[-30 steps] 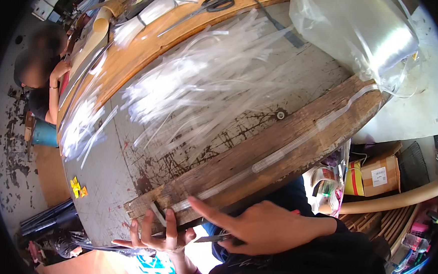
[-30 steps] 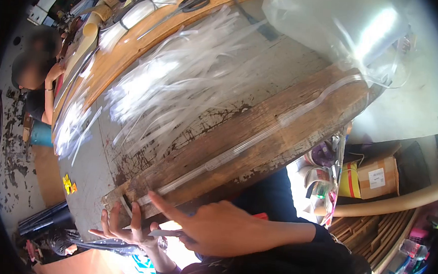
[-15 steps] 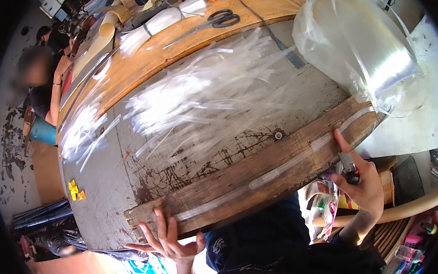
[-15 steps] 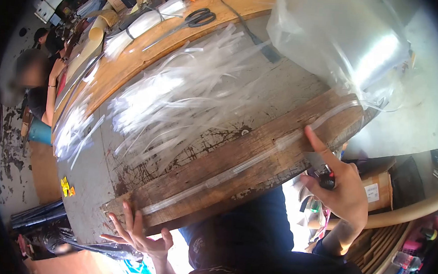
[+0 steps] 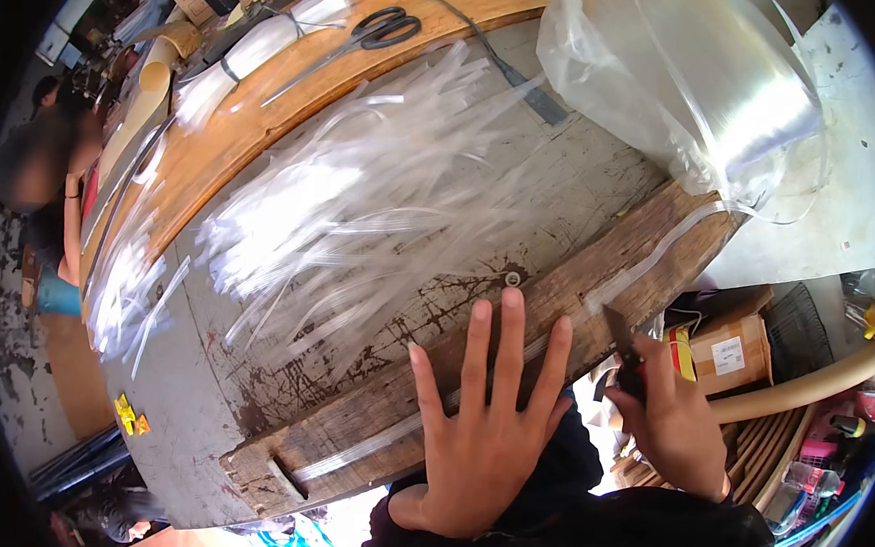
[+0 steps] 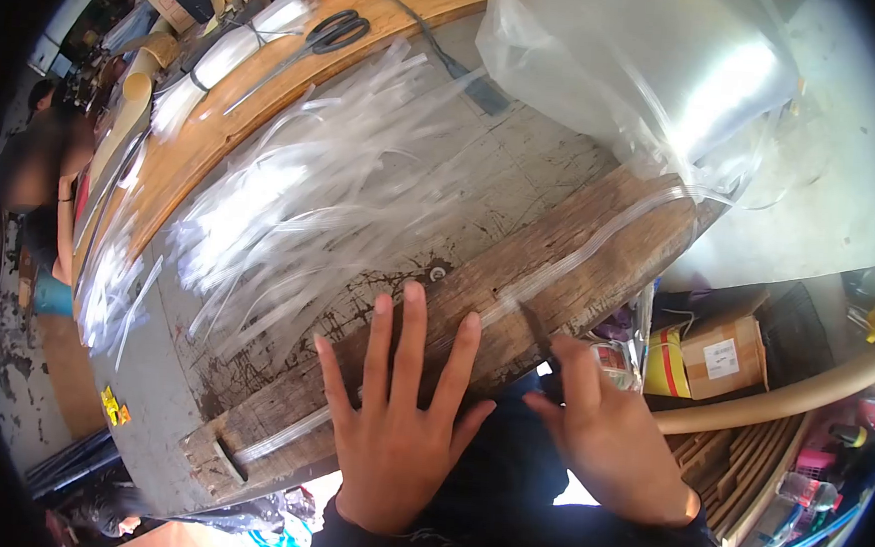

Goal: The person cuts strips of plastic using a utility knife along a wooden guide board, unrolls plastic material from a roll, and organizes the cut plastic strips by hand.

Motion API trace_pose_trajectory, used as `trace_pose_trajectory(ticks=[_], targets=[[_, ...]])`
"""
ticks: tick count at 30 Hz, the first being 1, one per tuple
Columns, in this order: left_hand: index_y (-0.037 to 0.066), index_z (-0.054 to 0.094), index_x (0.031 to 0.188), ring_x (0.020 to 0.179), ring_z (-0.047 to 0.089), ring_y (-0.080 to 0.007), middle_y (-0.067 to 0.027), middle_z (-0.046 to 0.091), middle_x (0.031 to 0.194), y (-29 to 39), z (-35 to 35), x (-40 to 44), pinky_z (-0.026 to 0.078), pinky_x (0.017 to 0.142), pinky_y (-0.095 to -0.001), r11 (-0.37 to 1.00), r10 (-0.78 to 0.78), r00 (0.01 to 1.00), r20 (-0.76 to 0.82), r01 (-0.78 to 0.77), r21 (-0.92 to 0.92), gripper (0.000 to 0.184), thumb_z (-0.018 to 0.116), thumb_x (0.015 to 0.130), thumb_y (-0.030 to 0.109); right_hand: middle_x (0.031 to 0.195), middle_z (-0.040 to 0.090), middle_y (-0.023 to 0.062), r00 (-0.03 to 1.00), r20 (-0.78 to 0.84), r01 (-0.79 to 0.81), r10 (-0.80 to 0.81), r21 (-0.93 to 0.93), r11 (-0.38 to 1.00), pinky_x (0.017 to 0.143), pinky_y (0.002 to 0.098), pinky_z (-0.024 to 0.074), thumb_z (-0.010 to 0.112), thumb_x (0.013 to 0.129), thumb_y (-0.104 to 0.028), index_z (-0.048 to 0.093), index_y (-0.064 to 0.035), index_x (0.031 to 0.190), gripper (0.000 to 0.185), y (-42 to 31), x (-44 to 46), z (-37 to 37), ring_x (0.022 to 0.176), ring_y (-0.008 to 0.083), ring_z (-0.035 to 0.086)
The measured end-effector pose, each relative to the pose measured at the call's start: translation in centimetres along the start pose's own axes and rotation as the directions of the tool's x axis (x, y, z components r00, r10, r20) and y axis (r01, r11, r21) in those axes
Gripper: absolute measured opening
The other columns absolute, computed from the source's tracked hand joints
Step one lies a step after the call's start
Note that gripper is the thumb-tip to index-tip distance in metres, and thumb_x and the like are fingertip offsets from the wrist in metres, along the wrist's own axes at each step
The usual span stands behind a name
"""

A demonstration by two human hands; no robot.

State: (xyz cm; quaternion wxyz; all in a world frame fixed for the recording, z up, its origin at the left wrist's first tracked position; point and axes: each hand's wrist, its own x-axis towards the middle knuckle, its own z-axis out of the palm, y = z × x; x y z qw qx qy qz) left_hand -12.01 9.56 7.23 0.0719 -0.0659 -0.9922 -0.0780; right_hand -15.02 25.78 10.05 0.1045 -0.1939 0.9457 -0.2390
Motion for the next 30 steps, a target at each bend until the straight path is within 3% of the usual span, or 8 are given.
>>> trace_pose_trajectory(ticks=[4, 9, 12, 21, 27, 30], targets=[[0.028, 0.046, 0.124, 0.125, 0.034, -0.0292, -0.0148, 0.037, 0.135, -0.3, 0.5, 1.0, 0.022, 0.099, -0.0572, 0.999, -0.023, 0.999, -0.047, 0.021, -0.025, 0.056, 0.063, 0.072, 0.040, 0.079, 0.058, 0.0163, 1.000, 0.000, 0.028, -0.028, -0.087, 0.996, 0.049, 0.0351, 0.0479, 0.066, 0.076, -0.014, 0.041, 0.0021, 0.112, 0.046, -0.4, 0.0, 0.0, 0.062, 0.0315, 0.060], [0.037, 0.048, 0.119, 0.112, 0.047, -0.0242, -0.0108, 0.042, 0.131, -0.5, 0.9, 1.1, 0.034, 0.090, -0.0462, 0.996, 0.017, 0.995, -0.099, -0.008, 0.092, 0.058, 0.069, 0.064, 0.034, 0.072, 0.058, 0.0130, 1.000, -0.016, 0.001, -0.003, -0.103, 0.995, 0.045, 0.0339, 0.0475, 0.064, 0.077, -0.018, 0.044, -0.0004, 0.107, 0.040, -0.8, 0.2, 0.0, 0.055, 0.0289, 0.059], [0.040, 0.048, 0.118, 0.105, 0.050, -0.0225, -0.0089, 0.045, 0.127, -0.7, 1.1, 1.1, 0.035, 0.086, -0.0434, 0.994, 0.032, 0.990, -0.137, -0.017, 0.106, 0.058, 0.068, 0.064, 0.035, 0.068, 0.057, 0.0116, 0.999, -0.045, -0.018, 0.011, -0.151, 0.988, 0.043, 0.0342, 0.0472, 0.063, 0.078, -0.021, 0.045, -0.0018, 0.104, 0.037, -0.9, 0.1, 0.5, 0.052, 0.0285, 0.058], [0.038, 0.051, 0.113, 0.099, 0.054, -0.0233, -0.0097, 0.052, 0.118, -0.4, 1.3, 1.4, 0.038, 0.082, -0.0434, 0.995, 0.025, 0.981, -0.195, -0.006, 0.098, 0.041, 0.061, 0.074, 0.028, 0.059, 0.053, 0.0091, 0.987, 0.052, -0.130, 0.153, -0.305, 0.943, 0.037, 0.0374, 0.0452, 0.055, 0.082, -0.028, 0.046, -0.0061, 0.085, 0.024, -1.6, 0.4, 0.8, 0.043, 0.0288, 0.055], [0.036, 0.052, 0.107, 0.092, 0.057, -0.0244, -0.0121, 0.057, 0.110, -0.5, 1.4, 1.8, 0.040, 0.079, -0.0450, 0.995, 0.040, 0.978, -0.204, -0.019, 0.103, 0.029, 0.059, 0.080, 0.029, 0.059, 0.052, 0.0109, 0.967, 0.120, -0.167, 0.223, -0.360, 0.918, 0.033, 0.0396, 0.0439, 0.052, 0.083, -0.025, 0.045, -0.0072, 0.083, 0.019, -2.5, 0.6, 1.0, 0.039, 0.0285, 0.054], [0.036, 0.051, 0.105, 0.090, 0.057, -0.0249, -0.0124, 0.057, 0.109, -0.4, 1.4, 1.8, 0.042, 0.075, -0.0456, 0.994, 0.030, 0.982, -0.187, -0.011, 0.106, 0.027, 0.059, 0.080, 0.031, 0.065, 0.054, 0.0122, 0.924, 0.240, -0.198, 0.297, -0.364, 0.910, 0.037, 0.0402, 0.0430, 0.060, 0.079, -0.020, 0.044, -0.0005, 0.084, 0.025, -3.0, 1.1, 0.0, 0.043, 0.0303, 0.054]])
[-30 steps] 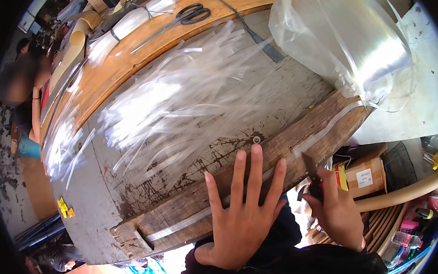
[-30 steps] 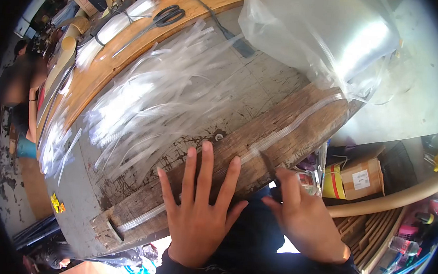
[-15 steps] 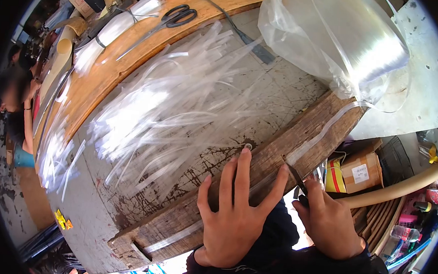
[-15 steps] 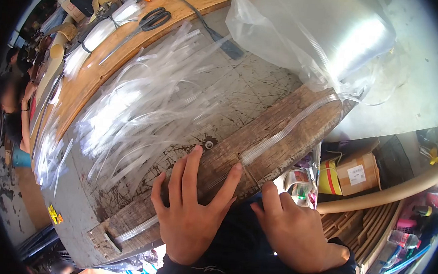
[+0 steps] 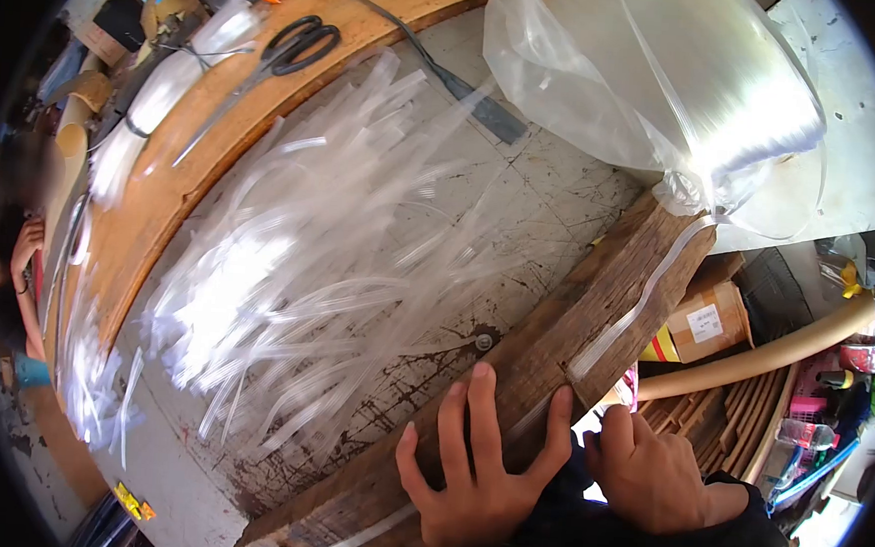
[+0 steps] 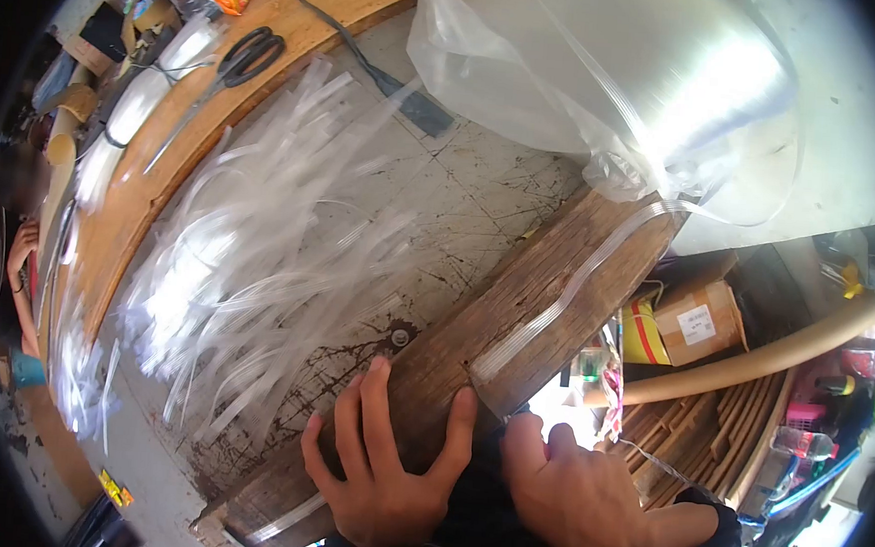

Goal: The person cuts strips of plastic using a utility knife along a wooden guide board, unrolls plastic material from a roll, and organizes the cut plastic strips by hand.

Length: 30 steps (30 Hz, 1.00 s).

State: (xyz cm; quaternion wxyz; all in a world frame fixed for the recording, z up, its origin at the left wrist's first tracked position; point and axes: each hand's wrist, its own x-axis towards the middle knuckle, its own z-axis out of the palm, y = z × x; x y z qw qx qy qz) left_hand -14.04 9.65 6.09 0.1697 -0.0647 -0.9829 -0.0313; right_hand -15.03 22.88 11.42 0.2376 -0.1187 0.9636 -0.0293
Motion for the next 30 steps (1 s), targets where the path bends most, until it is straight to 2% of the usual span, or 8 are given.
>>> trace_pose_trajectory(ticks=[6, 13, 16, 21, 24, 25, 28, 30], targets=[[0.037, 0.049, 0.106, 0.088, 0.058, -0.0255, -0.0129, 0.058, 0.108, 0.1, 0.2, 0.0, 0.044, 0.072, -0.0463, 1.000, -0.016, 1.000, -0.013, 0.016, 0.007, 0.029, 0.061, 0.080, 0.033, 0.060, 0.051, 0.0107, 0.999, -0.031, -0.007, 0.009, 0.039, 0.999, 0.030, 0.0377, 0.0413, 0.050, 0.080, -0.016, 0.043, -0.0055, 0.081, 0.013, -0.4, 0.4, -0.3, 0.038, 0.0260, 0.054], [0.035, 0.050, 0.107, 0.092, 0.057, -0.0261, -0.0135, 0.057, 0.110, -0.1, 0.1, -0.2, 0.043, 0.075, -0.0482, 1.000, 0.002, 1.000, -0.022, -0.001, 0.019, 0.027, 0.058, 0.081, 0.035, 0.055, 0.051, 0.0106, 0.995, -0.076, 0.069, -0.068, 0.012, 0.998, 0.033, 0.0395, 0.0426, 0.052, 0.080, -0.018, 0.041, -0.0044, 0.082, 0.017, 0.3, 1.3, -0.1, 0.040, 0.0281, 0.055], [0.025, 0.050, 0.111, 0.095, 0.056, -0.0265, -0.0133, 0.056, 0.113, -0.5, -0.3, -0.4, 0.041, 0.079, -0.0496, 0.998, 0.057, 0.998, 0.026, -0.057, 0.015, 0.032, 0.054, 0.082, 0.036, 0.056, 0.056, 0.0134, 0.981, -0.156, 0.140, -0.117, 0.142, 0.980, 0.038, 0.0376, 0.0452, 0.057, 0.081, -0.024, 0.039, -0.0018, 0.086, 0.029, 0.8, 1.4, 0.0, 0.043, 0.0306, 0.055], [0.012, 0.050, 0.112, 0.101, 0.055, -0.0256, -0.0126, 0.055, 0.116, -0.8, 0.8, -1.2, 0.040, 0.084, -0.0454, 0.996, 0.085, 0.986, -0.140, -0.082, 0.026, 0.039, 0.053, 0.082, 0.037, 0.059, 0.056, 0.0129, 0.948, -0.295, 0.203, -0.122, 0.261, 0.944, 0.041, 0.0385, 0.0454, 0.062, 0.079, -0.020, 0.041, -0.0002, 0.093, 0.032, 0.9, -0.1, 1.6, 0.046, 0.0298, 0.057], [0.012, 0.055, 0.104, 0.099, 0.057, -0.0200, -0.0072, 0.061, 0.107, -0.6, 0.1, -2.1, 0.041, 0.084, -0.0377, 0.992, 0.044, 0.974, -0.221, -0.069, -0.106, 0.027, 0.054, 0.082, 0.027, 0.066, 0.056, 0.0130, 0.904, -0.387, 0.077, 0.183, 0.567, 0.820, 0.048, 0.0352, 0.0455, 0.065, 0.077, -0.021, 0.043, -0.0017, 0.108, 0.042, 1.9, -1.0, 1.6, 0.053, 0.0307, 0.058], [0.013, 0.057, 0.103, 0.097, 0.059, -0.0167, -0.0039, 0.063, 0.102, -0.5, -0.1, -2.3, 0.042, 0.084, -0.0338, 0.971, 0.028, 0.969, -0.244, -0.084, -0.223, 0.021, 0.055, 0.083, 0.019, 0.062, 0.056, 0.0113, 0.845, -0.498, 0.109, 0.194, 0.516, 0.850, 0.046, 0.0303, 0.0437, 0.064, 0.079, -0.019, 0.046, -0.0012, 0.105, 0.036, 2.3, -0.5, 1.7, 0.048, 0.0250, 0.057], [0.011, 0.060, 0.100, 0.093, 0.060, -0.0162, -0.0024, 0.065, 0.093, -2.0, -0.5, -3.6, 0.043, 0.079, -0.0313, 0.878, 0.027, 0.963, -0.267, -0.151, -0.454, 0.020, 0.058, 0.080, 0.014, 0.059, 0.056, 0.0076, 0.848, -0.454, 0.145, 0.272, 0.694, 0.706, 0.043, 0.0243, 0.0404, 0.062, 0.081, -0.016, 0.050, 0.0000, 0.101, 0.029, 3.1, -0.4, 1.2, 0.044, 0.0144, 0.054], [0.010, 0.059, 0.100, 0.089, 0.060, -0.0170, -0.0025, 0.065, 0.090, -2.6, -1.5, -4.4, 0.044, 0.077, -0.0309, 0.807, -0.058, 0.963, -0.264, -0.110, -0.581, 0.020, 0.058, 0.080, 0.010, 0.057, 0.056, 0.0040, 0.810, -0.424, 0.187, 0.404, 0.841, 0.507, 0.041, 0.0194, 0.0363, 0.060, 0.083, -0.012, 0.052, 0.0007, 0.098, 0.021, 4.0, -0.1, 1.5, 0.044, 0.0061, 0.050]])
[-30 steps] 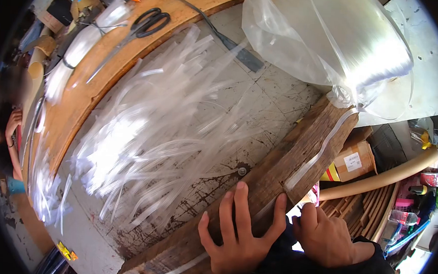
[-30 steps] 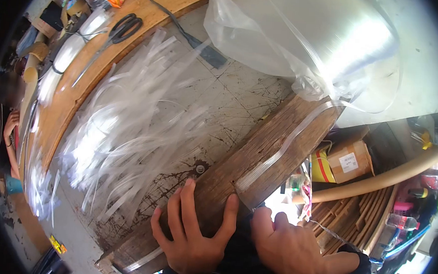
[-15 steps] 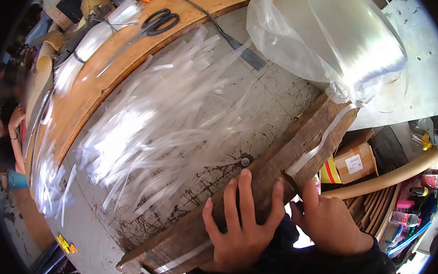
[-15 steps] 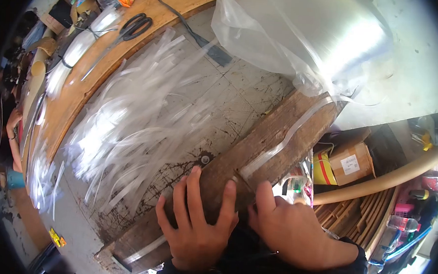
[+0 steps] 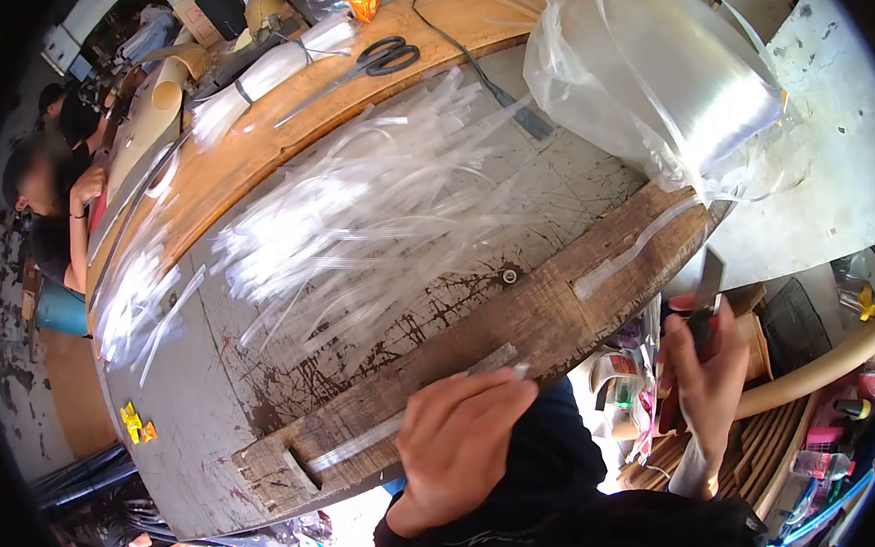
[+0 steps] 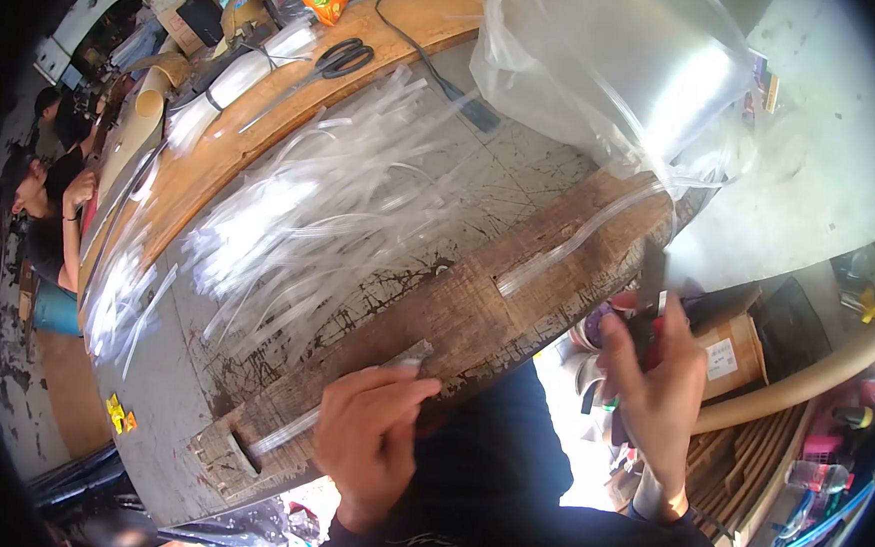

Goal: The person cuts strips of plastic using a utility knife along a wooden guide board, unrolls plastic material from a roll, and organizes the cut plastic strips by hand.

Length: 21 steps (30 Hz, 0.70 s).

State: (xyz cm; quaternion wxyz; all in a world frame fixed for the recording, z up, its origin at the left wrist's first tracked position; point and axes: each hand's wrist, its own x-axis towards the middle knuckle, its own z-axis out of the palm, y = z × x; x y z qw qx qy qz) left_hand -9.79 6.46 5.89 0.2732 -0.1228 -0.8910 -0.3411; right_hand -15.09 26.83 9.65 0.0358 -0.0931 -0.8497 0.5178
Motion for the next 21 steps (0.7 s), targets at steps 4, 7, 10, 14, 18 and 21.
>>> trace_pose_trajectory(ticks=[4, 7, 10, 14, 18, 21], targets=[[0.005, 0.053, 0.099, 0.082, 0.059, -0.0169, -0.0051, 0.064, 0.086, -0.6, -2.7, -0.4, 0.047, 0.072, -0.0294, 0.981, -0.148, 0.911, -0.386, 0.084, -0.177, 0.015, 0.051, 0.084, 0.002, 0.059, 0.053, -0.0012, 0.974, -0.178, 0.146, -0.140, 0.020, 0.989, 0.042, 0.0163, 0.0341, 0.061, 0.081, -0.008, 0.058, 0.0007, 0.100, 0.021, 1.2, 1.5, -1.4, 0.048, 0.0030, 0.046], [0.000, 0.051, 0.099, 0.083, 0.058, -0.0158, -0.0089, 0.063, 0.085, -1.8, -5.5, 0.9, 0.048, 0.071, -0.0271, 0.970, -0.048, 0.646, -0.762, 0.213, 0.119, 0.013, 0.045, 0.089, 0.007, 0.062, 0.052, -0.0031, 0.992, -0.028, 0.123, -0.121, 0.053, 0.991, 0.044, 0.0162, 0.0332, 0.062, 0.080, -0.007, 0.058, 0.0008, 0.106, 0.027, 1.2, 2.4, -2.6, 0.047, 0.0024, 0.042], [-0.002, 0.051, 0.099, 0.079, 0.059, -0.0174, -0.0133, 0.062, 0.089, -1.7, -8.1, 3.3, 0.048, 0.071, -0.0254, 0.799, 0.125, 0.529, -0.839, 0.448, 0.401, 0.016, 0.043, 0.090, 0.008, 0.088, 0.053, 0.0016, 0.951, 0.028, 0.309, -0.308, -0.124, 0.943, 0.048, 0.0185, 0.0350, 0.065, 0.074, -0.003, 0.058, -0.0041, 0.111, 0.038, 1.1, 3.7, -2.0, 0.050, 0.0029, 0.040], [0.002, 0.056, 0.102, 0.088, 0.062, -0.0162, -0.0111, 0.063, 0.099, 0.5, -5.7, 8.1, 0.050, 0.077, -0.0246, 0.977, -0.015, 0.363, -0.932, 0.204, 0.064, 0.018, 0.046, 0.089, 0.009, 0.108, 0.049, 0.0060, 0.818, 0.214, 0.575, -0.534, -0.294, 0.763, 0.059, 0.0234, 0.0416, 0.066, 0.066, 0.002, 0.061, -0.0055, 0.107, 0.042, -0.9, 4.8, -0.5, 0.066, 0.0120, 0.052], [0.002, 0.058, 0.101, 0.090, 0.060, -0.0162, -0.0099, 0.063, 0.103, 1.5, -2.9, 10.9, 0.048, 0.071, -0.0239, 0.995, -0.013, 0.599, -0.801, 0.087, 0.049, 0.018, 0.047, 0.088, 0.005, 0.108, 0.051, 0.0072, 0.709, 0.288, 0.705, -0.644, -0.289, 0.647, 0.061, 0.0310, 0.0452, 0.066, 0.065, 0.002, 0.061, -0.0103, 0.107, 0.044, -0.2, 6.4, 0.1, 0.068, 0.0195, 0.056], [0.006, 0.058, 0.105, 0.092, 0.060, -0.0225, -0.0146, 0.058, 0.111, 0.5, -2.0, 10.8, 0.048, 0.069, -0.0284, 0.955, 0.123, 0.806, -0.579, 0.063, 0.291, 0.021, 0.051, 0.086, 0.011, 0.107, 0.052, 0.0080, 0.708, 0.331, 0.705, -0.624, -0.264, 0.659, 0.068, 0.0319, 0.0463, 0.066, 0.064, 0.003, 0.062, -0.0050, 0.097, 0.035, 0.6, 7.2, 0.4, 0.080, 0.0228, 0.057]])
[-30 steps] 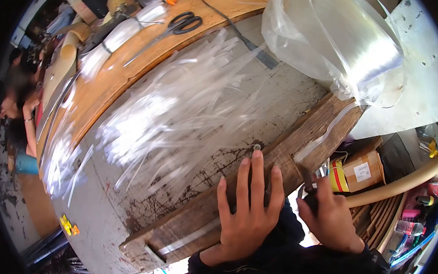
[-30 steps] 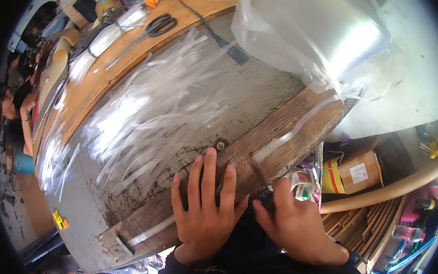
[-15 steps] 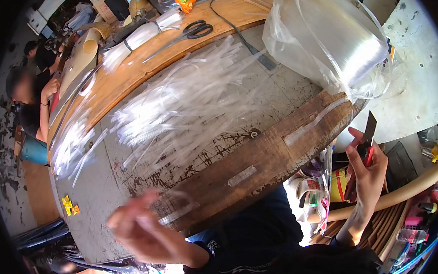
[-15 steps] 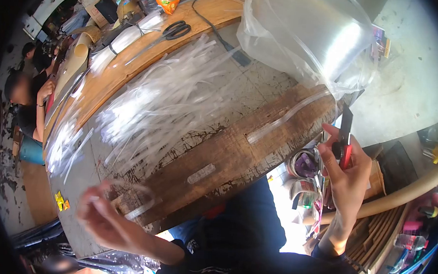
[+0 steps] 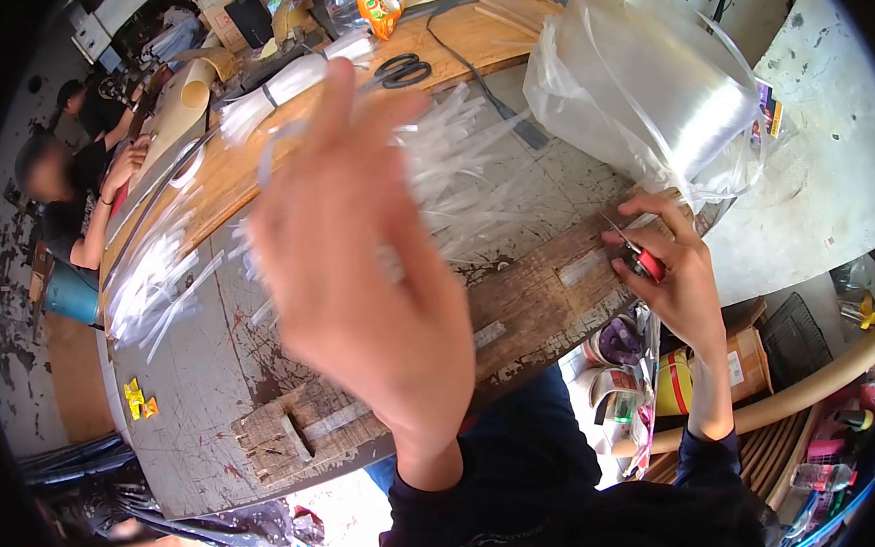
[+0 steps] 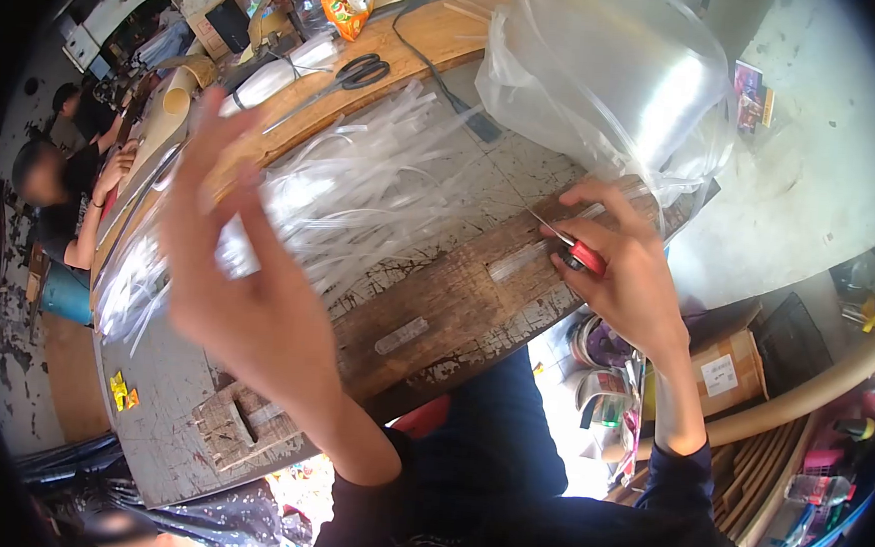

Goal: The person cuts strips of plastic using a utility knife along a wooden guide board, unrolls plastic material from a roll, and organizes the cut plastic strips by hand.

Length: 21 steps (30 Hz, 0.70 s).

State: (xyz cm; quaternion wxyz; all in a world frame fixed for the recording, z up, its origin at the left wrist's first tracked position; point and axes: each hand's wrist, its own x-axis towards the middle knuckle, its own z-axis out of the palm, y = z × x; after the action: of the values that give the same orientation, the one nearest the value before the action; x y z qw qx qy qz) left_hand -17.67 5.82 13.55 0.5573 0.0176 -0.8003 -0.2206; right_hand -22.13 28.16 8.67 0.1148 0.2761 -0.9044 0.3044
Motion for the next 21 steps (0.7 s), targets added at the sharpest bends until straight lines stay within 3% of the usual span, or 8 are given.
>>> trace_pose_trajectory(ticks=[1, 3, 5, 8, 10, 12, 14, 21], targets=[[0.009, 0.059, 0.107, 0.093, 0.060, -0.0258, -0.0163, 0.055, 0.115, 0.1, 0.2, -0.4, 0.048, 0.070, -0.0304, 0.997, 0.011, 0.993, 0.117, -0.020, 0.078, 0.023, 0.053, 0.085, 0.015, 0.109, 0.051, 0.0089, 0.999, 0.032, -0.002, 0.001, 0.020, 1.000, 0.075, 0.0324, 0.0471, 0.066, 0.063, 0.005, 0.061, -0.0004, 0.090, 0.028, 0.2, -0.1, 0.1, 0.090, 0.0256, 0.059], [0.013, 0.059, 0.108, 0.094, 0.060, -0.0297, -0.0179, 0.051, 0.120, 0.5, 0.0, -1.5, 0.048, 0.071, -0.0331, 0.988, -0.070, 0.972, 0.222, 0.038, 0.148, 0.026, 0.056, 0.084, 0.020, 0.105, 0.052, 0.0087, 0.999, 0.035, 0.014, -0.014, 0.016, 1.000, 0.069, 0.0331, 0.0469, 0.066, 0.063, 0.004, 0.060, -0.0020, 0.088, 0.027, 0.3, -0.2, 0.0, 0.083, 0.0257, 0.059], [0.014, 0.058, 0.107, 0.090, 0.059, -0.0310, -0.0218, 0.047, 0.122, 0.3, -1.2, -2.9, 0.047, 0.072, -0.0377, 0.966, -0.153, 0.796, 0.585, -0.005, 0.260, 0.033, 0.062, 0.078, 0.029, 0.102, 0.053, 0.0085, 0.999, 0.033, 0.032, -0.033, 0.014, 0.999, 0.063, 0.0338, 0.0467, 0.066, 0.063, 0.003, 0.059, -0.0036, 0.086, 0.025, -0.1, -0.2, -0.1, 0.076, 0.0257, 0.059], [0.013, 0.059, 0.107, 0.090, 0.058, -0.0309, -0.0187, 0.048, 0.122, -0.1, -3.6, -4.8, 0.046, 0.072, -0.0365, 0.963, -0.127, 0.793, 0.596, -0.046, 0.266, 0.038, 0.062, 0.076, 0.035, 0.094, 0.055, 0.0097, 0.981, 0.121, 0.153, -0.154, 0.019, 0.988, 0.063, 0.0359, 0.0464, 0.065, 0.060, 0.004, 0.057, -0.0032, 0.085, 0.026, -1.6, -0.1, -0.6, 0.076, 0.0289, 0.058], [0.013, 0.059, 0.107, 0.090, 0.058, -0.0302, -0.0164, 0.049, 0.121, -0.5, -5.8, -5.9, 0.046, 0.074, -0.0366, 0.949, -0.174, 0.777, 0.606, -0.033, 0.315, 0.039, 0.063, 0.075, 0.036, 0.086, 0.057, 0.0102, 0.893, 0.327, 0.227, -0.308, 0.264, 0.937, 0.064, 0.0378, 0.0457, 0.064, 0.060, 0.003, 0.056, -0.0035, 0.087, 0.030, -2.9, 0.1, -0.4, 0.077, 0.0301, 0.058], [0.013, 0.060, 0.106, 0.091, 0.057, -0.0295, -0.0141, 0.051, 0.120, -1.0, -7.8, -6.8, 0.045, 0.076, -0.0367, 0.932, -0.219, 0.761, 0.611, -0.022, 0.362, 0.040, 0.063, 0.075, 0.036, 0.076, 0.056, 0.0105, 0.880, 0.326, 0.258, -0.344, 0.279, 0.925, 0.059, 0.0382, 0.0449, 0.064, 0.059, 0.002, 0.054, -0.0022, 0.086, 0.029, -5.0, 0.4, 0.0, 0.072, 0.0300, 0.058], [0.013, 0.061, 0.106, 0.091, 0.056, -0.0278, -0.0100, 0.054, 0.117, -1.6, -9.5, -7.7, 0.042, 0.080, -0.0375, 0.904, -0.250, 0.801, 0.544, -0.008, 0.427, 0.040, 0.064, 0.073, 0.036, 0.076, 0.058, 0.0086, 0.881, 0.374, 0.285, -0.290, 0.070, 0.956, 0.058, 0.0352, 0.0455, 0.066, 0.057, -0.002, 0.056, -0.0025, 0.086, 0.030, -6.2, 0.7, 0.2, 0.069, 0.0285, 0.059], [0.008, 0.062, 0.102, 0.099, 0.054, -0.0267, -0.0067, 0.058, 0.111, -2.7, -12.8, -9.4, 0.038, 0.088, -0.0387, 0.879, -0.346, 0.837, 0.424, 0.131, 0.458, 0.031, 0.064, 0.072, 0.014, 0.074, 0.056, 0.0102, 0.892, 0.335, 0.311, -0.305, 0.035, 0.950, 0.057, 0.0377, 0.0439, 0.064, 0.056, -0.001, 0.055, -0.0013, 0.085, 0.031, -6.8, 1.8, 1.3, 0.067, 0.0303, 0.057]])
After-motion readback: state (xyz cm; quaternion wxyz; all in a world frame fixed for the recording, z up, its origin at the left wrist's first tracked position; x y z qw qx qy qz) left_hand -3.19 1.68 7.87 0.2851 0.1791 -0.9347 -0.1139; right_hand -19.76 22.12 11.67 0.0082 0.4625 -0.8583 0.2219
